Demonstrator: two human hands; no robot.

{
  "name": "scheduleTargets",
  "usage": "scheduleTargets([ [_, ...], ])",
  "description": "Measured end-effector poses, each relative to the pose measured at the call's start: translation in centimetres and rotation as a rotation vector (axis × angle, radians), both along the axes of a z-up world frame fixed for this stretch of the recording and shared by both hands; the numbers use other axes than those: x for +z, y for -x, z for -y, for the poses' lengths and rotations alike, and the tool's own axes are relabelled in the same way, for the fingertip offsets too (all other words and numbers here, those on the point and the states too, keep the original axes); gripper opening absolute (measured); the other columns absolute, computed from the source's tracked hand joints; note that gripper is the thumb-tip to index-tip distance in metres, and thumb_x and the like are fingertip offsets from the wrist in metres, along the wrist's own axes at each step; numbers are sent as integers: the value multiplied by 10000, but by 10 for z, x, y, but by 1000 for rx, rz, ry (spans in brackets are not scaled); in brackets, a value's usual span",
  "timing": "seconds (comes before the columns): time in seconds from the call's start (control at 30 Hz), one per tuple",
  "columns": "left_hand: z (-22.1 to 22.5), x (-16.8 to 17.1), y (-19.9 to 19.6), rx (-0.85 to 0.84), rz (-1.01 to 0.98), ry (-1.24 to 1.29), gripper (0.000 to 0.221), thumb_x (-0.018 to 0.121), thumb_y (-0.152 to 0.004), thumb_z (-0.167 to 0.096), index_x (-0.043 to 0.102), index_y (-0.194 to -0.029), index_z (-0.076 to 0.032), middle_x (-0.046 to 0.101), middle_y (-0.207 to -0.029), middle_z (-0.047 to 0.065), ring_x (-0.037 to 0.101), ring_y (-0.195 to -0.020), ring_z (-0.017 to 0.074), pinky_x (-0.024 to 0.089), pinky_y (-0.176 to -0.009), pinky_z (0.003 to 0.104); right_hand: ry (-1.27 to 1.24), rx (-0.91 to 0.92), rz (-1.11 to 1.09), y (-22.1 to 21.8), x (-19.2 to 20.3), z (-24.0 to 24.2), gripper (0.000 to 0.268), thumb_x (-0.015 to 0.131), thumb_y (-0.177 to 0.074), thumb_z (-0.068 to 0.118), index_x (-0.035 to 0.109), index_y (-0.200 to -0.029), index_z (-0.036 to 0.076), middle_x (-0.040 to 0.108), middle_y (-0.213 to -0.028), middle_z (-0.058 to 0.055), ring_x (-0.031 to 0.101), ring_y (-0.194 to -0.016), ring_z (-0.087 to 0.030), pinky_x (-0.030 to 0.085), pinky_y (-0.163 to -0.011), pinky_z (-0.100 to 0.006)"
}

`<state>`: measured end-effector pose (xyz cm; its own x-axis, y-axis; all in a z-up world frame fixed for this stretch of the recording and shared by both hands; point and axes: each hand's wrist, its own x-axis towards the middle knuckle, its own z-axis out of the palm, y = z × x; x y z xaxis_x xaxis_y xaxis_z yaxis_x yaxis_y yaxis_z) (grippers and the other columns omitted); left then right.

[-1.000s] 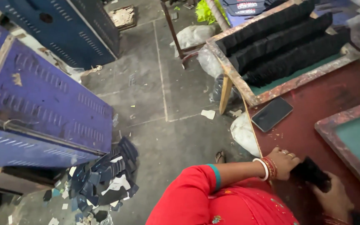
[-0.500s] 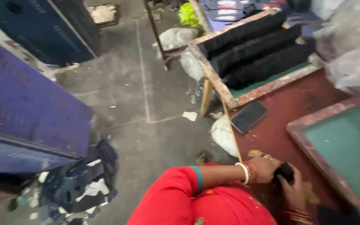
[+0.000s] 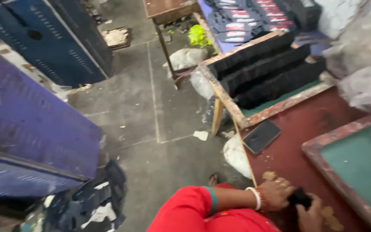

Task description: The person sorts and stacks black fabric pieces on a production floor.

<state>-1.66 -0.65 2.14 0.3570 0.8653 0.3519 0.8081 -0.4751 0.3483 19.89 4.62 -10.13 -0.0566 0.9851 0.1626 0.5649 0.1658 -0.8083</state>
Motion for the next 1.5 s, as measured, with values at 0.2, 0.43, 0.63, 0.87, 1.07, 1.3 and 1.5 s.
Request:
scheduleTargets([
  [0.2, 1, -37, 1, 64, -19, -80, 520, 653, -800, -349, 659, -1255, -98, 662, -1137, 105, 624, -1114, 309, 418, -1095, 617, 48, -19, -43, 3, -20, 8, 518, 682, -844, 147, 508, -1317, 28, 632, -1142, -263, 625, -1101, -417, 481, -1002, -499],
  [0.43, 1, -21, 16, 62, 91, -150, 539, 649, -724, -375, 639, -1184, -94, 668, -1199, 134, 622, -1120, 312, 427, -1073, 533, -45, 83, -84, -2, -20, 1, 525, 709, -764, 149, 531, -1240, 15, 619, -1115, -230, 623, -1083, -354, 485, -992, -470],
  [0.63, -21, -40, -5, 97, 141, 10, 456, 642, -831, -344, 637, -1202, -80, 676, -1144, 127, 628, -1101, 305, 442, -1020, 523, 97, -73, -198, 46, 64, 23, 394, 651, -877, 128, 524, -1221, -18, 627, -1090, -203, 620, -1037, -329, 485, -952, -458],
  [0.87, -10, -17, 13, 56, 51, 5, 454, 646, -759, -372, 665, -1133, -115, 680, -1126, 124, 632, -1052, 297, 464, -1021, 512, -4, 49, -2, 11, -11, -6, 526, 713, -814, 141, 532, -1283, -15, 602, -1099, -249, 616, -1060, -361, 480, -950, -467],
  [1.07, -8, -16, 15, 36, 35, 44, 415, 666, -742, -397, 663, -1052, -122, 682, -1045, 88, 636, -1036, 282, 404, -979, 500, 17, 111, -14, 25, 68, 37, 585, 745, -828, 261, 526, -1309, 9, 622, -1184, -232, 620, -1086, -364, 481, -964, -451],
  [1.3, -36, 20, 62, -200, 44, 26, 511, 703, -671, -370, 659, -1095, -88, 693, -1084, 131, 657, -1048, 332, 491, -924, 487, 132, 116, 214, 20, 91, 31, 586, 816, -824, 377, 630, -1264, 38, 710, -1066, -187, 694, -988, -360, 531, -836, -446],
  [1.5, -146, 49, 255, 94, 27, -334, 399, 722, -579, -273, 729, -940, -103, 701, -896, 152, 675, -848, 370, 537, -719, 515, -11, -113, 312, 23, 113, 30, 534, 857, -847, 335, 645, -1207, 1, 687, -1088, -196, 659, -957, -325, 509, -849, -428],
])
